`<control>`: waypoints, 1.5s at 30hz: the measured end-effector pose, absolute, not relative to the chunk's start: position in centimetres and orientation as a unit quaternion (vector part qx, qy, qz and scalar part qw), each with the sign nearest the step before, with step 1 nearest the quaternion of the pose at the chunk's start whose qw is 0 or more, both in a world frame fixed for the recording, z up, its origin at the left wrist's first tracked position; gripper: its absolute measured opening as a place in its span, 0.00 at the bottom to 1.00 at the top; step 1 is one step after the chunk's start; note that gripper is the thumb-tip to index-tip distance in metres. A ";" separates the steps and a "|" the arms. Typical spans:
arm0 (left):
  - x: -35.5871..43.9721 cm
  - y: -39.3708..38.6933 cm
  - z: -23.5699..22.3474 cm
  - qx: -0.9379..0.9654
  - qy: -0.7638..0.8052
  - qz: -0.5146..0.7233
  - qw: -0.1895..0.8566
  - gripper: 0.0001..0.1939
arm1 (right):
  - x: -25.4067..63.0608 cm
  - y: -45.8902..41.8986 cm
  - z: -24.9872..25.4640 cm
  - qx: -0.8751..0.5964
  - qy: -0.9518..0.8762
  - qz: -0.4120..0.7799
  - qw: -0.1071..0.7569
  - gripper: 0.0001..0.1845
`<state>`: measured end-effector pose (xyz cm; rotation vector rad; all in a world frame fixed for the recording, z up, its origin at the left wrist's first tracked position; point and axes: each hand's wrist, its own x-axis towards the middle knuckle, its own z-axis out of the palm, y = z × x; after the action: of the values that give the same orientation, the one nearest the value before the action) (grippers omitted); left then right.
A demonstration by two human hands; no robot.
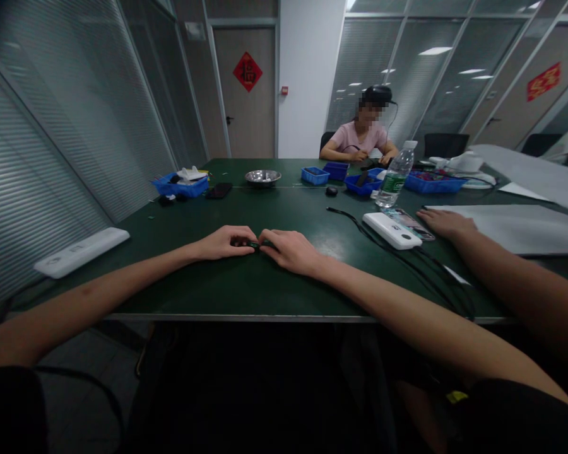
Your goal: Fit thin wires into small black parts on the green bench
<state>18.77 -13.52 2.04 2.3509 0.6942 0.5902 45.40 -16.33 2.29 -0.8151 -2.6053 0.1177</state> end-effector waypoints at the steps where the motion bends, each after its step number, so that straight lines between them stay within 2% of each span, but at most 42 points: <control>1: 18.8 -13.6 2.0 0.890 0.261 0.224 0.299 0.18 | 45.4 -16.3 2.3 -0.292 -0.935 0.043 0.198 0.10; 11: 18.7 -13.7 2.2 0.892 0.278 0.229 0.272 0.21 | 45.6 -16.4 2.3 -0.302 -0.933 0.029 0.194 0.11; 21: 17.9 -13.2 1.9 0.885 0.284 0.253 0.268 0.17 | 46.7 -17.0 2.7 -0.311 -0.919 0.065 0.234 0.09; 45: 18.7 -13.9 1.8 0.894 0.238 0.274 0.263 0.14 | 45.6 -17.1 2.2 -0.275 -0.937 0.056 0.208 0.11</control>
<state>18.71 -13.89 1.79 2.4185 0.6430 0.7424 45.57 -17.11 2.20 -0.7654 -2.6078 0.1547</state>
